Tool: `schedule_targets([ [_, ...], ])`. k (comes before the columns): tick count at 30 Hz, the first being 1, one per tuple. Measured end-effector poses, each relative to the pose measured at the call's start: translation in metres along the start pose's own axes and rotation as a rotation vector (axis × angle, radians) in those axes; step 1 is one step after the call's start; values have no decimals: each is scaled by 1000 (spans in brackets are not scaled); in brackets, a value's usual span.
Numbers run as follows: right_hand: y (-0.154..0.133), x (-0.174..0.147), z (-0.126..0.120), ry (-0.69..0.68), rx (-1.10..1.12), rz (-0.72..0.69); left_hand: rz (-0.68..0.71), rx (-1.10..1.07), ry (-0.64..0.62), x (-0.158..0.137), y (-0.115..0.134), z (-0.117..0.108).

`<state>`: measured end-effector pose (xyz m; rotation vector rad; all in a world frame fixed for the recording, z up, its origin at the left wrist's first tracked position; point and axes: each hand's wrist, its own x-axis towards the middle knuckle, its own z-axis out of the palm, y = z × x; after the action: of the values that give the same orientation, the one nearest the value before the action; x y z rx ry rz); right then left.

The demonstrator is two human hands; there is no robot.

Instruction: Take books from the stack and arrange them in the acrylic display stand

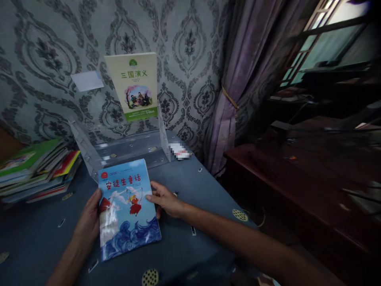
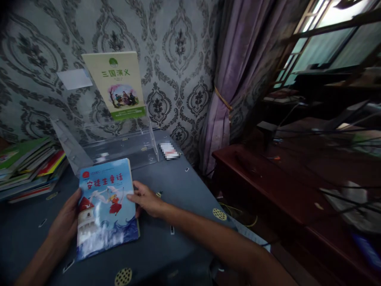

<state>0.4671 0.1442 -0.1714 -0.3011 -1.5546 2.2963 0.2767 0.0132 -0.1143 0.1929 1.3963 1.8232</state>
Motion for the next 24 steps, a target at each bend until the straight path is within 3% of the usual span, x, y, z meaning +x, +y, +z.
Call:
schedule_targets([
  [6,-17,-2,-7,82,-81,-141,34,-8,-37,5,1,25],
  [12,-37,-10,-4,113,-251,-342,147,103,-69,2,9,34],
  [17,-41,-16,1,165,-473,-556,282,210,-133,2,9,26],
  [24,-30,-19,0,322,-728,-556,197,451,-72,6,-26,1],
])
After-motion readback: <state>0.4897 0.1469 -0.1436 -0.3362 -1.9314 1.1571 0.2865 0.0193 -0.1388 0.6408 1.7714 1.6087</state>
